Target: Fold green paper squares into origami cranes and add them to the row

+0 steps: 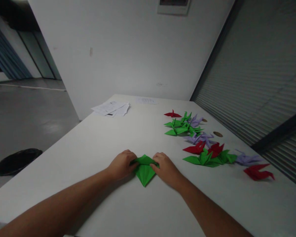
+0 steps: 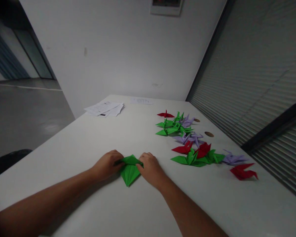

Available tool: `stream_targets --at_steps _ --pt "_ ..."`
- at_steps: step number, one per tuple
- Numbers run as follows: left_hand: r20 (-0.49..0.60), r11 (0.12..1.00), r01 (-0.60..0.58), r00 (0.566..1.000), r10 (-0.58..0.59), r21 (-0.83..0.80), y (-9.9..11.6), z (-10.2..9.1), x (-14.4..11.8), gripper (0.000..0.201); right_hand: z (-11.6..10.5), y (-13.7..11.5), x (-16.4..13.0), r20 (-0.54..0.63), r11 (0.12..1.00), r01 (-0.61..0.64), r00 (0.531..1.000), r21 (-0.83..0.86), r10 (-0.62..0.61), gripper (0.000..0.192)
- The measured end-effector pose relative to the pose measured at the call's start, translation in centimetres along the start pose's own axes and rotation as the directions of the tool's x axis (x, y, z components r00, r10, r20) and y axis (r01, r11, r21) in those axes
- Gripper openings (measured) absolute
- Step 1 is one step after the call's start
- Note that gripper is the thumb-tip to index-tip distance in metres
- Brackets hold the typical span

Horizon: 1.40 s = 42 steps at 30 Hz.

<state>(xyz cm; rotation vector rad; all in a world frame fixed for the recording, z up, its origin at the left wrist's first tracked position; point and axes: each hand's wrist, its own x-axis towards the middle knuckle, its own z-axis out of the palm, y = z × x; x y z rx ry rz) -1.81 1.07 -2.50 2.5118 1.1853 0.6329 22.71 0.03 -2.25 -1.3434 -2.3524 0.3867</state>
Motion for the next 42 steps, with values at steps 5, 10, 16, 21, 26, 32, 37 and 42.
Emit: stream_targets --at_steps 5,10,16,21,26,32,37,42 --pt "-0.066 0.992 0.094 0.993 -0.100 -0.086 0.1 0.5 -0.1 0.037 0.3 -0.1 0.2 -0.014 0.997 -0.062 0.998 0.044 0.063 0.016" --pt "-0.045 0.987 0.093 0.994 -0.099 -0.133 0.3 0.7 -0.1 0.051 0.3 -0.5 0.2 0.002 0.996 -0.074 0.997 0.049 0.074 0.016" --pt "0.008 0.975 0.170 0.985 -0.171 -0.144 0.5 0.3 0.0 0.045 -0.1 -0.7 0.1 0.008 0.995 -0.091 0.996 -0.028 0.091 0.014" --pt "0.019 0.971 0.167 0.986 -0.166 -0.170 0.5 0.3 0.1 0.043 0.0 -1.2 0.4 0.036 0.992 -0.121 0.992 -0.029 0.122 0.011" --pt "0.066 0.960 0.210 0.977 -0.201 -0.184 0.8 0.0 0.2 0.040 0.1 -1.7 0.7 0.075 0.985 -0.168 0.983 -0.036 0.170 0.009" --pt "0.069 0.965 0.195 0.980 -0.186 -0.173 0.8 -0.2 0.2 0.028 -0.1 -1.5 0.5 0.078 0.984 -0.177 0.981 0.017 0.175 0.011" --pt "0.056 0.972 0.176 0.984 -0.169 -0.158 0.7 -0.2 0.1 0.035 -0.1 -1.5 0.4 0.065 0.985 -0.149 0.988 0.086 0.144 0.006" --pt "0.050 0.975 0.154 0.988 -0.148 -0.160 0.7 -0.2 0.0 0.031 -0.3 -1.7 0.4 0.113 0.984 -0.154 0.983 0.085 0.144 0.007"
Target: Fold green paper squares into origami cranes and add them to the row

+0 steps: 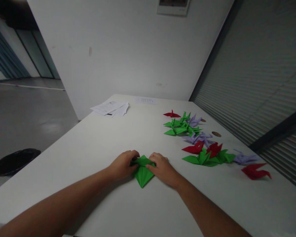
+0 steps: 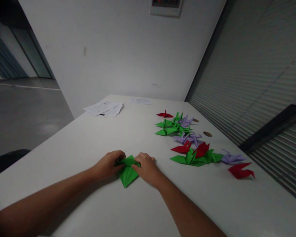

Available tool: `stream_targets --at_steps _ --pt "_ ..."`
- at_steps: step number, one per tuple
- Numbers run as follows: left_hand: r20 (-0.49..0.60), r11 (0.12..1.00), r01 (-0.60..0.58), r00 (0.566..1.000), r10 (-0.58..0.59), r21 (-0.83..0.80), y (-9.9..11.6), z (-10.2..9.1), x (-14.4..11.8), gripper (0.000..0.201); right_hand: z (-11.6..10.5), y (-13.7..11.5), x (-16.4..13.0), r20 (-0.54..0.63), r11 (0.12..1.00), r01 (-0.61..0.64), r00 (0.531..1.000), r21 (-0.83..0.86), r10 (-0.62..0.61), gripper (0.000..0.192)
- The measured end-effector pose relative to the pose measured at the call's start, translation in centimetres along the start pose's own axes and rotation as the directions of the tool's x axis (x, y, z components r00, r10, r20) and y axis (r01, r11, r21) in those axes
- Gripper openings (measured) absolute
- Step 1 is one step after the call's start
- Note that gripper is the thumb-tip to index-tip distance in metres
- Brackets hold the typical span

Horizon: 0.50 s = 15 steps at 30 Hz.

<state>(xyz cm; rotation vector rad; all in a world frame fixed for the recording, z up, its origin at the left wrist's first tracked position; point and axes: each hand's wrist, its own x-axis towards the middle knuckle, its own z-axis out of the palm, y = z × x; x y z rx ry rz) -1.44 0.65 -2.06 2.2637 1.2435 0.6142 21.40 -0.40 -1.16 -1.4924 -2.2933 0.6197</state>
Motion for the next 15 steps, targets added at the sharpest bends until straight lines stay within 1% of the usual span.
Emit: stream_targets --at_steps 3,7,15 --pt "0.005 0.999 -0.009 1.000 0.009 -0.036 0.03 0.04 -0.01 0.034 0.01 -0.04 0.00 0.003 1.000 -0.006 1.000 -0.013 0.006 0.005" --pt "0.032 0.998 0.038 0.999 -0.036 -0.060 0.07 0.08 0.05 0.038 0.15 0.15 0.06 0.005 0.999 -0.005 1.000 -0.044 0.005 0.005" --pt "0.026 0.998 0.053 0.998 -0.052 -0.017 0.06 0.25 0.08 0.039 0.48 0.06 0.20 -0.019 0.992 -0.038 0.999 -0.116 0.036 0.012"
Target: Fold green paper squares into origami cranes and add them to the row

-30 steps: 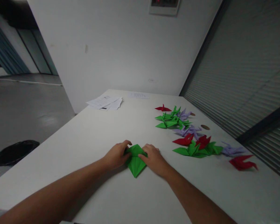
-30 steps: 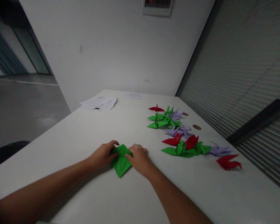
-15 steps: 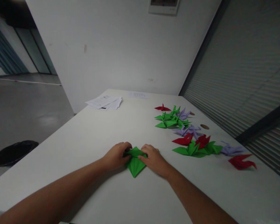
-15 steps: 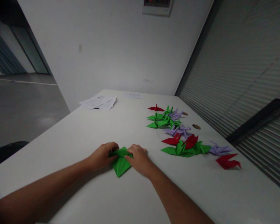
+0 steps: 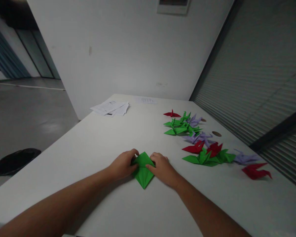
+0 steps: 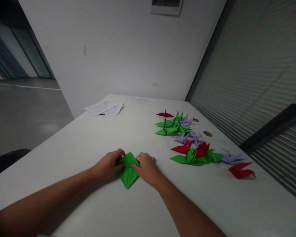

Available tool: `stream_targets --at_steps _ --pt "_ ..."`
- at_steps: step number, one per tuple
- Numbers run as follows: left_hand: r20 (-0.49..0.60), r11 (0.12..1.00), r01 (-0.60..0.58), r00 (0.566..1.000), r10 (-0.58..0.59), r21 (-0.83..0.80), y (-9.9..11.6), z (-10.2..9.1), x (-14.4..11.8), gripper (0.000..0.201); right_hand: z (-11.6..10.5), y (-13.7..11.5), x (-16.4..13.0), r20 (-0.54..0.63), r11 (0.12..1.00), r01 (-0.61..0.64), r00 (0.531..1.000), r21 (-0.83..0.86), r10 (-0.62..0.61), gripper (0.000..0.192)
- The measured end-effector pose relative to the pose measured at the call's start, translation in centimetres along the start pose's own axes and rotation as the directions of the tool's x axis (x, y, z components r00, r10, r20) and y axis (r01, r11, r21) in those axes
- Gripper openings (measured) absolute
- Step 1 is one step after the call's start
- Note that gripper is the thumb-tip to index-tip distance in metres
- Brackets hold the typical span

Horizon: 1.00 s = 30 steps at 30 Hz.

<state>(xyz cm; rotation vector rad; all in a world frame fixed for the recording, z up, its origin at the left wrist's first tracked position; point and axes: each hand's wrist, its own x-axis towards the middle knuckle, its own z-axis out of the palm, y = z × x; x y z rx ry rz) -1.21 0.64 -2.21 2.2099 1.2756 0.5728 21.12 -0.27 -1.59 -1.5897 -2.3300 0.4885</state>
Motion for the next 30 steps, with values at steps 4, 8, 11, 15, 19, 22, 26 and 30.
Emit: stream_targets --at_steps 4,8,11,15,19,22,26,30 --pt "0.006 1.000 0.009 1.000 -0.009 -0.005 0.09 0.07 0.10 0.035 0.22 -0.23 0.10 -0.002 1.000 -0.016 1.000 -0.023 0.016 0.014" --pt "0.011 1.000 0.029 1.000 -0.029 0.011 -0.01 0.19 0.19 0.035 0.36 -0.20 0.13 0.004 0.998 -0.030 1.000 -0.062 0.030 0.016" --pt "0.018 0.999 0.027 0.999 -0.027 0.023 -0.17 0.35 0.16 0.038 0.29 -0.10 0.08 -0.003 0.996 -0.038 0.999 -0.078 0.037 0.016" --pt "0.014 0.998 0.031 0.999 -0.032 0.055 -0.07 0.47 0.13 0.040 0.16 -0.22 0.08 0.002 0.995 -0.058 0.998 -0.086 0.059 0.017" --pt "0.004 0.997 0.029 1.000 -0.029 0.076 0.24 0.51 0.16 0.039 0.43 -0.66 0.23 -0.004 0.990 -0.069 0.998 -0.121 0.069 0.024" --pt "0.000 0.994 0.043 0.999 -0.044 0.099 0.26 0.59 0.12 0.038 0.65 -0.85 0.33 -0.011 0.985 -0.083 0.997 -0.148 0.083 0.025" --pt "-0.008 0.993 0.035 0.999 -0.034 0.110 0.05 0.71 0.04 0.040 0.53 -0.66 0.32 -0.005 0.988 -0.081 0.997 -0.132 0.082 0.022" --pt "0.006 0.995 0.045 0.999 -0.045 0.092 -0.06 0.72 0.03 0.042 0.14 -0.24 0.20 -0.005 0.991 -0.073 0.997 -0.108 0.073 0.015"
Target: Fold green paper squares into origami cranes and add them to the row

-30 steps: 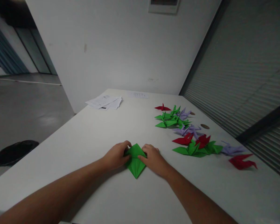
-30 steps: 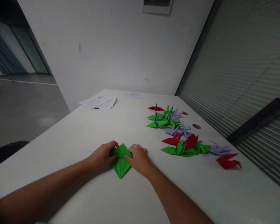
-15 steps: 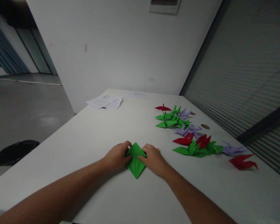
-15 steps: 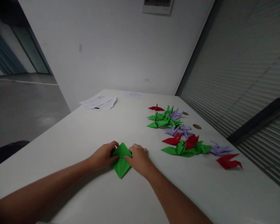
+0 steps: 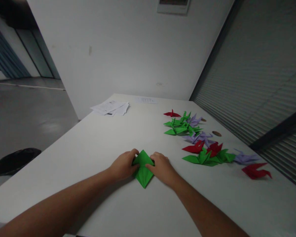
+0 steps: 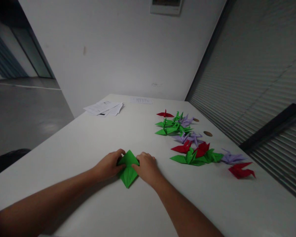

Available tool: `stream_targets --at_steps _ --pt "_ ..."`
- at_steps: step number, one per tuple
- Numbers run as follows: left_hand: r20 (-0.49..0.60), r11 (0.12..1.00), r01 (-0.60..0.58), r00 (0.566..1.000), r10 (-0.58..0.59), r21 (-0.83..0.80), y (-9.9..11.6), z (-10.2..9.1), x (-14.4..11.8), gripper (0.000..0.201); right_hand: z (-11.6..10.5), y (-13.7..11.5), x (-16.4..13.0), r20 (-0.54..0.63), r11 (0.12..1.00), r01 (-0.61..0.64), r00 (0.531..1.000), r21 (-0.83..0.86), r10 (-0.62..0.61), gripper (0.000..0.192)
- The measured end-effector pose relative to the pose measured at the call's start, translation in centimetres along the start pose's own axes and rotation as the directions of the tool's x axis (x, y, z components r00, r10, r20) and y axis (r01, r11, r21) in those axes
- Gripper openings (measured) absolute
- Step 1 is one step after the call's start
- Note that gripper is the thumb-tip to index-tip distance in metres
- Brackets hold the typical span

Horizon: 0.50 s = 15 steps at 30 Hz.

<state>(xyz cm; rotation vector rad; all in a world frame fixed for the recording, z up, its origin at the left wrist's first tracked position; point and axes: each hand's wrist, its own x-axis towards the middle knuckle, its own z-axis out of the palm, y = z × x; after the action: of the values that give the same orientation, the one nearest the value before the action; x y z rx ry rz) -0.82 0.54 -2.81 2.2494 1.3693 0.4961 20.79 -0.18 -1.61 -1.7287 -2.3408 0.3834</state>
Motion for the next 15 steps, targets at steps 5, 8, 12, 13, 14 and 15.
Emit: stream_targets --at_steps 5,8,12,13,14,15 --pt "0.010 1.000 0.001 1.000 -0.001 -0.026 0.0 -0.1 0.0 0.044 -0.4 0.4 -0.2 -0.001 0.999 0.012 1.000 0.034 -0.012 0.012" --pt "0.013 1.000 0.002 1.000 -0.002 -0.025 0.1 -0.3 -0.1 0.044 -0.5 0.6 -0.4 0.000 0.999 0.017 1.000 0.042 -0.017 0.012" --pt "0.018 0.999 0.004 1.000 -0.003 -0.036 0.2 -0.5 -0.2 0.043 -0.8 0.9 -0.5 0.003 0.998 0.032 0.999 0.051 -0.032 0.012" --pt "0.018 0.999 0.005 1.000 -0.004 -0.037 0.2 -0.6 -0.2 0.043 -0.9 1.0 -0.6 0.002 0.998 0.038 0.999 0.055 -0.038 0.011" --pt "0.020 0.999 0.008 1.000 -0.007 -0.037 0.3 -0.6 -0.2 0.043 -1.0 1.1 -0.6 0.004 0.997 0.043 0.999 0.060 -0.044 0.011" --pt "0.022 0.999 0.011 1.000 -0.010 -0.037 0.3 -0.6 -0.2 0.043 -1.1 1.2 -0.7 0.007 0.996 0.050 0.999 0.069 -0.051 0.010"
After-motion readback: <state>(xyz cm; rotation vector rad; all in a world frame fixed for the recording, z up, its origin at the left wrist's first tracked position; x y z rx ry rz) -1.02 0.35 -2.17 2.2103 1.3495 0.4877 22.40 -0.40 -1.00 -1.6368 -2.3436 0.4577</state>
